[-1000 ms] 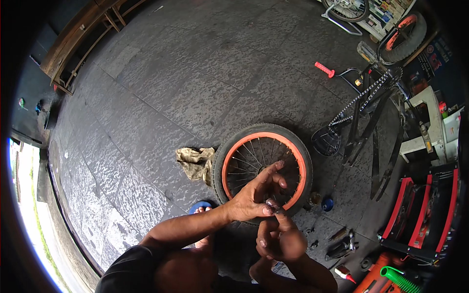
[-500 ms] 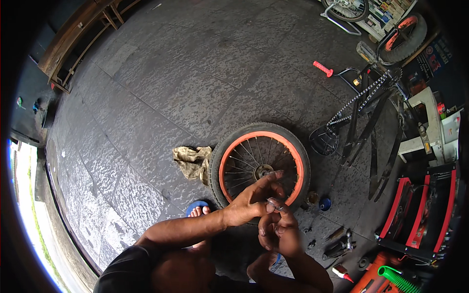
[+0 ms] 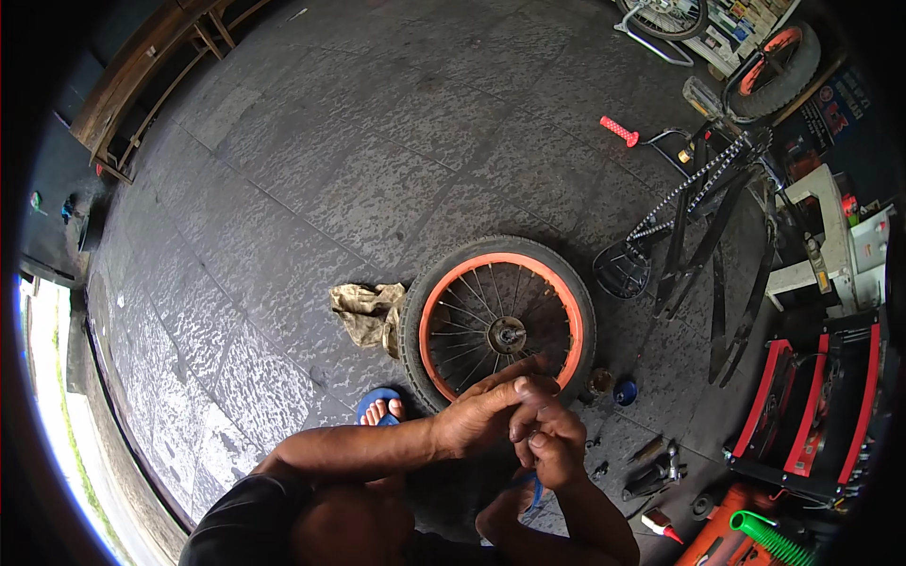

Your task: The person handles and greases bearing parts from a bicycle wheel by hand, wipes their hands with a cloth, and works on the wheel axle using pliers.

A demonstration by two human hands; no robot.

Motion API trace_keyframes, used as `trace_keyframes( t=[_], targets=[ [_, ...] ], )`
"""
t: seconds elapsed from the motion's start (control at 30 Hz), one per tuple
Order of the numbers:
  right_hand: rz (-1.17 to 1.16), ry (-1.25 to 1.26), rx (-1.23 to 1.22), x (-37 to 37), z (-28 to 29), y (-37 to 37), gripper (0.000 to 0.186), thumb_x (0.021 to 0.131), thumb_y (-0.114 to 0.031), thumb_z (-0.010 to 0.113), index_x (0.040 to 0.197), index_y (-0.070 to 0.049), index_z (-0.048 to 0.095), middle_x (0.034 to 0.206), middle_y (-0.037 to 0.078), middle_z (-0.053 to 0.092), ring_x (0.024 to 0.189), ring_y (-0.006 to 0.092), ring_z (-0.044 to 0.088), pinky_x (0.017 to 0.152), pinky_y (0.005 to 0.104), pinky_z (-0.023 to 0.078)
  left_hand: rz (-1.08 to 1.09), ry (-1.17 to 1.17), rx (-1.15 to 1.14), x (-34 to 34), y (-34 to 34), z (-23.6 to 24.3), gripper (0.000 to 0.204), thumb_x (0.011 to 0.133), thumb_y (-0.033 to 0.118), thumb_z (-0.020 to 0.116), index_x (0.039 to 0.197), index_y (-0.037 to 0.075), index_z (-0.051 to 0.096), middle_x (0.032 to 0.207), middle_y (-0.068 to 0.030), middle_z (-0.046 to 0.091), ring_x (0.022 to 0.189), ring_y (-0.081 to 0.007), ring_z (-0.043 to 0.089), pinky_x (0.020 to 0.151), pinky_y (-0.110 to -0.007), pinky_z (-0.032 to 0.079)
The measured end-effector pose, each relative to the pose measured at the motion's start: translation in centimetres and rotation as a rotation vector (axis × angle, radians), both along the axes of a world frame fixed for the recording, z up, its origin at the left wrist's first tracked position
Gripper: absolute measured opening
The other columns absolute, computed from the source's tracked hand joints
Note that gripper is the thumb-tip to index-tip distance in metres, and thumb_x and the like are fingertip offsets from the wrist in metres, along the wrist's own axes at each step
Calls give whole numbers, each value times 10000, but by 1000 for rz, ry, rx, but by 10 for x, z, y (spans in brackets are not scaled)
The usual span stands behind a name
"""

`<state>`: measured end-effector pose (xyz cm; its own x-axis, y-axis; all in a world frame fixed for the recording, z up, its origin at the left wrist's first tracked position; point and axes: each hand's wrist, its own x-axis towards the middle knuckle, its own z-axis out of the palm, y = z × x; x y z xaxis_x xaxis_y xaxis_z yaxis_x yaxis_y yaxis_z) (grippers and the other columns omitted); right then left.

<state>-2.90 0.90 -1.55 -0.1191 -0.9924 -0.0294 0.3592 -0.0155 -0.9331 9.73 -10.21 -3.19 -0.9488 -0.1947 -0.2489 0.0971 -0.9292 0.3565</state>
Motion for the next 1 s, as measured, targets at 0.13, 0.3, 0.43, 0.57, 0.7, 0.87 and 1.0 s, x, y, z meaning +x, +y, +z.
trace_keyframes(
  t=[0.13,0.3,0.43,0.57,0.7,0.87,1.0],
  targets=[
    [122,62,-38,-2,4,4,593,883,-109,482,1471,-69,416,788,132,573,499,112,459,465,256,398,119,16,52,-4,2,-12,857,950,461,617,1547,48,160,1329,-112,511,1259,-243,482,1048,-408,415],
    [152,-864,-132,-3,19,8,628,955,-176,438,1554,-135,252,819,168,561,481,162,467,477,258,417,298,202,-451,-8,-5,-11,982,928,413,670,1582,97,9,1406,-131,417,1226,-226,464,1073,-408,357],
    [32,-1128,-104,-2,21,7,664,996,-180,307,1586,-260,13,883,168,512,471,158,447,501,298,438,301,152,-1215,0,-21,-14,985,811,-27,625,1588,94,32,1443,-162,362,1205,-257,465,1066,-422,375],
    [94,-1176,-60,3,27,3,688,967,-244,343,1585,-298,45,884,148,545,464,131,451,445,276,421,353,115,-1612,-4,-28,-16,1035,723,-100,608,1587,134,89,1432,-244,335,1220,-386,476,998,-456,441],
    [157,-1315,-91,14,19,1,650,1002,-185,337,1575,-259,40,909,184,533,469,144,446,457,275,412,392,112,-1692,-9,-25,-18,1054,718,-55,680,1582,165,117,1406,-275,340,1223,-440,472,976,-475,459],
    [120,-1338,10,16,-2,13,587,1008,-190,343,1560,-290,171,958,204,550,463,151,449,445,271,417,355,-150,-1991,-12,-17,-10,1038,733,161,780,1564,211,159,1375,-278,382,1115,-433,510,914,-494,465],
    [85,-1225,-40,19,0,9,641,997,-145,344,1554,-390,143,999,222,562,452,150,455,445,271,425,202,-390,-2191,-10,-11,-8,804,819,311,699,1518,216,312,1371,-266,403,1054,-385,520,898,-471,439]
  ],
)
